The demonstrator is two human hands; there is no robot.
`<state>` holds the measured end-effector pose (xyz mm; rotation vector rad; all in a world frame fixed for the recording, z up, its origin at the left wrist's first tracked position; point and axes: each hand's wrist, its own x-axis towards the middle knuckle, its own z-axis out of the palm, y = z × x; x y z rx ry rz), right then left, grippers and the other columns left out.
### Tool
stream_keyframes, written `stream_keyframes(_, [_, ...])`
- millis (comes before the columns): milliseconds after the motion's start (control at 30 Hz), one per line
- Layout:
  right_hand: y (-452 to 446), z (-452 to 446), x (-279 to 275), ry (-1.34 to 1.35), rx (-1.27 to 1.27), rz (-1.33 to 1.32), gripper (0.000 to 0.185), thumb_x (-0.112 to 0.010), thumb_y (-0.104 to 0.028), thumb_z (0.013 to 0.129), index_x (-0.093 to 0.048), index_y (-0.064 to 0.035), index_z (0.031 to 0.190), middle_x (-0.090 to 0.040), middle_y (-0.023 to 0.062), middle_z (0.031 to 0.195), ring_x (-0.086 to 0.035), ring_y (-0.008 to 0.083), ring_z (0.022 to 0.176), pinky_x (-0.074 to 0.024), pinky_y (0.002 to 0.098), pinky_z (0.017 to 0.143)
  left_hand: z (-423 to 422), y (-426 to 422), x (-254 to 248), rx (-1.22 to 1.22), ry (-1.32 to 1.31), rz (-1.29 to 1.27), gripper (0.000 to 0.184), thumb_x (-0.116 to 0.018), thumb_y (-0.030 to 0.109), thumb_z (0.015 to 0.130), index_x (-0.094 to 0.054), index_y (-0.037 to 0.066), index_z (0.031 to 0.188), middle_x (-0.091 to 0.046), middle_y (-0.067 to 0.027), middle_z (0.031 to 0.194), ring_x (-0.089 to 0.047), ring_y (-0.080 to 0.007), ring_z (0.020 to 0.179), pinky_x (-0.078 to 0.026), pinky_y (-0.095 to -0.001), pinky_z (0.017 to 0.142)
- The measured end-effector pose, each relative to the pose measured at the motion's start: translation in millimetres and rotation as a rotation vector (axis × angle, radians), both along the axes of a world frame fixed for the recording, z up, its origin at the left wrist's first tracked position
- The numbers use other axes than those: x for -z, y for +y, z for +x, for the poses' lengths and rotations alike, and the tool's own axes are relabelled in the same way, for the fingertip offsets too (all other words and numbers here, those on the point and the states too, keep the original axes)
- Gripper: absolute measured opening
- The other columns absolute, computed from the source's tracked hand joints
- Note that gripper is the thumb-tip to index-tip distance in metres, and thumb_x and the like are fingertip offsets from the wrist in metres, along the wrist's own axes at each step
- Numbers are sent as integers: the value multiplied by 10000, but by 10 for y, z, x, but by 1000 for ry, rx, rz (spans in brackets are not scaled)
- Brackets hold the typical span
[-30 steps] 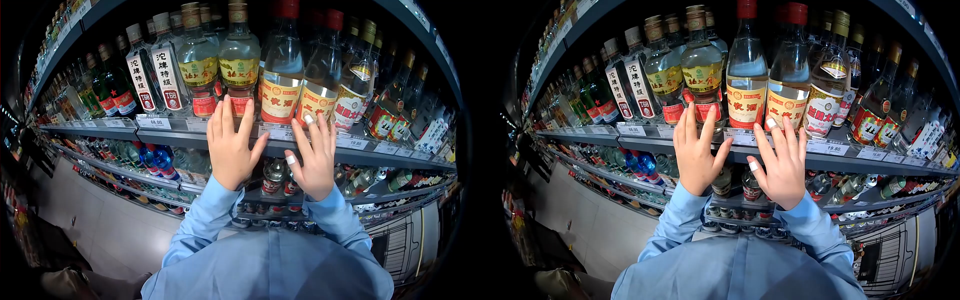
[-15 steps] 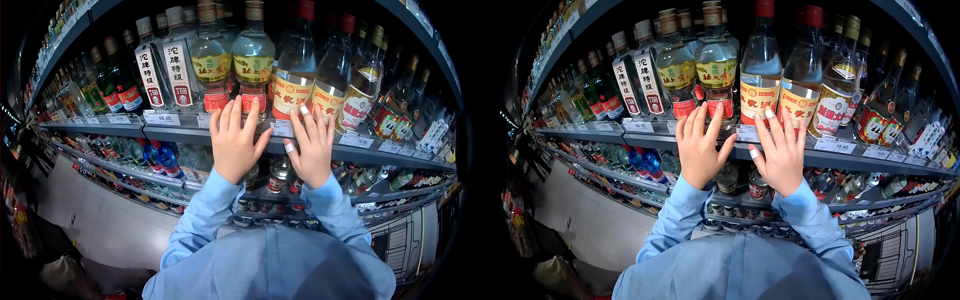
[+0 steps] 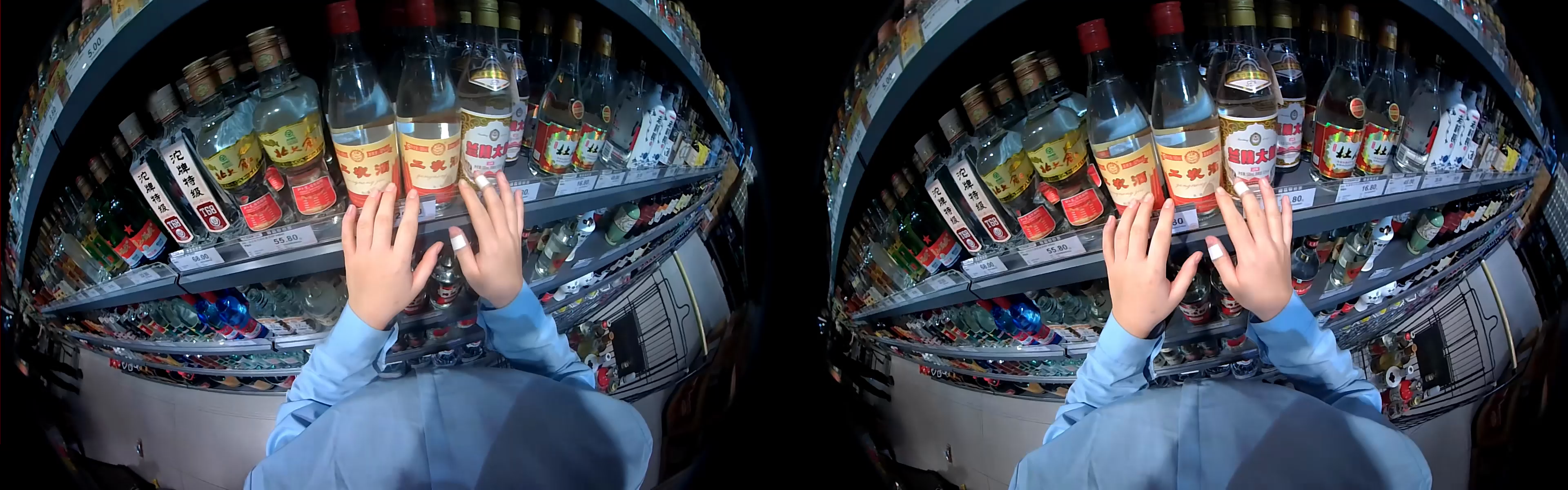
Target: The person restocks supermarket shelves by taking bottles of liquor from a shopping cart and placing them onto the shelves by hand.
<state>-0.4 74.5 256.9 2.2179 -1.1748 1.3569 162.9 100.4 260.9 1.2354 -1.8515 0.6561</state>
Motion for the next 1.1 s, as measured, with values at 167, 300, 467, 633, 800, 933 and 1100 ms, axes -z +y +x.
stream_keyframes(167, [-123, -244, 37, -1, 136, -32, 475, -550, -264, 816, -467, -125, 1263, -376, 155, 1318, -266, 392, 1250, -163, 552, 1011, -302, -76, -18, 112, -99, -4, 620, -654, 320, 710, -466, 78, 1250, -393, -138, 1320, -345, -302, 1233, -239, -473, 998])
stream_keyframes(300, [-229, -389, 21, 30, 163, -16, 422, -526, -259, 836, -490, -190, 1250, -386, 136, 1316, -281, 384, 1242, -161, 560, 1006, -508, -217, -72, 107, -116, 5, 638, -649, 329, 714, -448, 75, 1263, -373, -134, 1343, -322, -296, 1257, -234, -487, 998])
stream_keyframes(467, [-315, -552, -41, 29, 61, -75, 407, -567, -185, 807, -520, -94, 1202, -497, 142, 1212, -419, 335, 1159, -254, 513, 988, -583, -275, -48, 59, -102, 33, 655, -660, 332, 705, -445, 58, 1261, -373, -150, 1337, -314, -302, 1260, -195, -495, 1013])
stream_keyframes(633, [-570, -655, -421, -280, -265, -55, 580, -583, -132, 798, -336, 28, 1298, -456, 220, 1241, -456, 360, 1130, -370, 394, 935, -706, -270, -109, 59, -107, 16, 652, -661, 317, 703, -446, 49, 1258, -394, -154, 1318, -340, -308, 1237, -213, -482, 1006])
stream_keyframes(800, [-909, -590, -751, -385, -463, 108, 669, -613, -126, 792, -242, 13, 1331, -445, 226, 1240, -492, 281, 1116, -407, 365, 910, -837, -333, -95, 46, -127, 39, 653, -659, 309, 702, -441, 43, 1257, -402, -153, 1309, -372, -296, 1212, -231, -480, 995])
stream_keyframes(933, [-1002, -627, -866, -442, -944, 529, 700, -625, -100, 804, -202, -67, 1361, -368, 107, 1305, -419, 218, 1166, -448, 323, 873, -861, -359, -76, 31, -129, 40, 656, -665, 305, 698, -440, 39, 1254, -401, -152, 1307, -377, -292, 1207, -222, -480, 999])
stream_keyframes(1100, [-1057, -685, -867, -419, -979, 566, 682, -622, -95, 809, -211, -62, 1352, -373, 99, 1300, -416, 210, 1173, -439, 329, 892, -908, -372, -77, 1, -133, 37, 644, -664, 317, 695, -454, 78, 1255, -390, -145, 1317, -375, -281, 1208, -190, -486, 1009])
